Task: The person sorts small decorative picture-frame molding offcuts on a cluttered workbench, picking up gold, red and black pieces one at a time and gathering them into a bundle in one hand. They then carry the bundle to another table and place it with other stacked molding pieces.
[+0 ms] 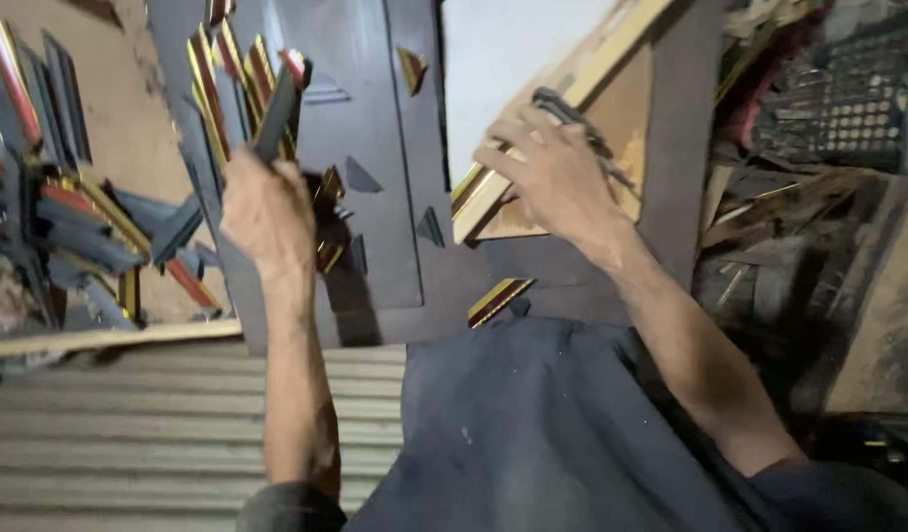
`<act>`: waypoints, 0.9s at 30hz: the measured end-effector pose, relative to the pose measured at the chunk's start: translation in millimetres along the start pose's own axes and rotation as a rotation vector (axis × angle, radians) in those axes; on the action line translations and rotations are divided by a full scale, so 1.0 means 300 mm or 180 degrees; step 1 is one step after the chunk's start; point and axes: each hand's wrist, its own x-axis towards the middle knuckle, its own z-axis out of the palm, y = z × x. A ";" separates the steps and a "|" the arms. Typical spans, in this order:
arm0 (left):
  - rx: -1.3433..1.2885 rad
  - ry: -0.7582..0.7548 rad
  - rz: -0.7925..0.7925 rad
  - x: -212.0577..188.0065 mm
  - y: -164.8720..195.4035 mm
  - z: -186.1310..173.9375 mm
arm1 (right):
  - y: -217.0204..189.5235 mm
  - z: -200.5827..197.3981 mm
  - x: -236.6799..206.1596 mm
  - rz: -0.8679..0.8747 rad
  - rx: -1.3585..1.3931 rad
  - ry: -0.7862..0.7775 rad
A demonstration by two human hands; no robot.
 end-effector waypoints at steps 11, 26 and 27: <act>-0.2378 -0.0458 0.0688 -0.275 0.189 -0.117 | -0.142 0.039 -0.290 -0.0269 0.0756 -0.0091; -0.2419 -0.1607 0.0504 -0.172 0.402 -0.147 | 0.075 0.038 -0.103 -0.0338 -0.0646 -0.0070; -0.2386 -0.1448 0.0778 -0.176 0.385 -0.159 | 0.100 0.069 -0.097 -0.0323 -0.0496 -0.0095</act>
